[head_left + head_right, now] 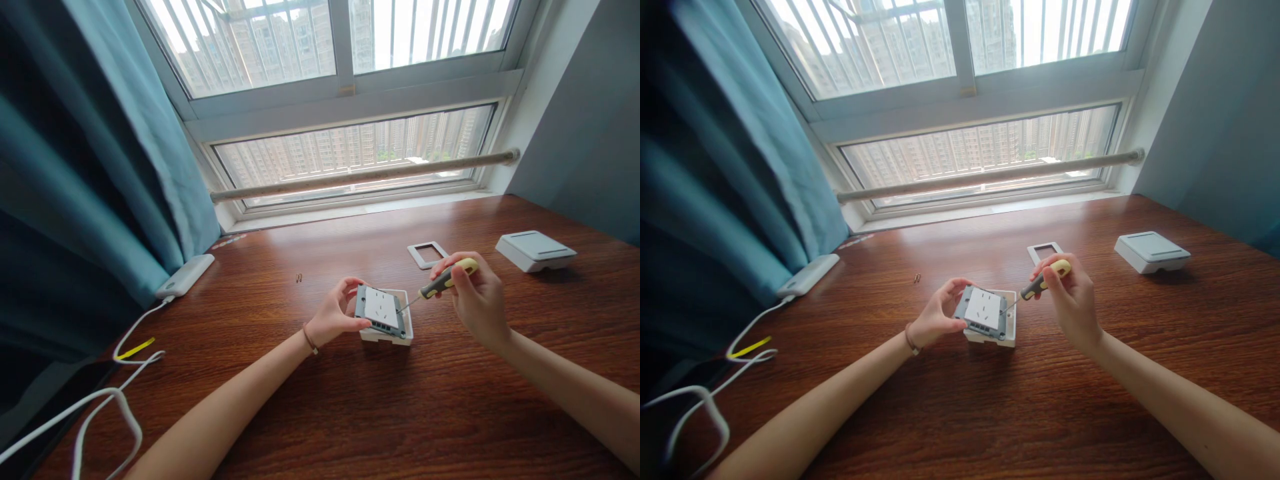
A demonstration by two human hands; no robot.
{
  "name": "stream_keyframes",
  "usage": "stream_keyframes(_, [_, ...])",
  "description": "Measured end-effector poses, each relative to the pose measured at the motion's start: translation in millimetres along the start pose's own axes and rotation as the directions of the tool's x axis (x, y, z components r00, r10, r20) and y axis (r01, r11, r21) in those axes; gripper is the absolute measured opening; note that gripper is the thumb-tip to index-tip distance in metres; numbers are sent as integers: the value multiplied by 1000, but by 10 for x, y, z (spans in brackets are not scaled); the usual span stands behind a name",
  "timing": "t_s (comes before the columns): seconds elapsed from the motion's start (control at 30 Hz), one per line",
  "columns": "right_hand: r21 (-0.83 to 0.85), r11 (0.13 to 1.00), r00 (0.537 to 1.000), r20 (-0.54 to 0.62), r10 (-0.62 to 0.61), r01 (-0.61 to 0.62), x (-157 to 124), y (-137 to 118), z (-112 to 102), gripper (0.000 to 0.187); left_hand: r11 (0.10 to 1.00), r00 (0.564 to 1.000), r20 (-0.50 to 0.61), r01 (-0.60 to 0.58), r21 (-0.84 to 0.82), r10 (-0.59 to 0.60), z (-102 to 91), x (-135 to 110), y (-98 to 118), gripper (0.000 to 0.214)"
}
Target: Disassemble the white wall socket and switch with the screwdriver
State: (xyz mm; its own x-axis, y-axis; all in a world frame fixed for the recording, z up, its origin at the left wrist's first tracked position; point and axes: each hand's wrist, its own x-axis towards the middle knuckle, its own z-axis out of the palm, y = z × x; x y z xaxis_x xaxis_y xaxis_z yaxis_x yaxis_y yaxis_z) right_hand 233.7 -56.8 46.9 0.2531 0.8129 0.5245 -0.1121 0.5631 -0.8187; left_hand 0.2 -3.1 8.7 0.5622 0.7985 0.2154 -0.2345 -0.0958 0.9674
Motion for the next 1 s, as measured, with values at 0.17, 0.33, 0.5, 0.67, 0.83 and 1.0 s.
stream_keyframes(0.17, [-20,1000,1000,4,0,0,27,-37,-15,20,985,998,17,-65,159,63,16,-55,-25,71])
stream_keyframes(0.33, [114,992,986,-147,73,-56,163,-57,-77,14,999,999,6,-42,20,42,68,-34,12,70])
stream_keyframes(0.5, [264,952,934,-275,228,-155,284,5,-153,22,998,986,-167,4,-70,-15,78,10,75,66])
stream_keyframes(0.67, [159,660,678,218,702,-734,152,72,-58,26,986,961,-277,-33,-163,-13,60,14,87,62])
stream_keyframes(0.83, [-87,565,470,460,753,-820,-121,115,112,39,987,975,-204,-115,-111,91,113,-6,57,69])
stream_keyframes(1.0, [-35,633,561,427,709,-773,-197,77,155,30,979,977,-75,-198,41,201,154,-41,-7,79])
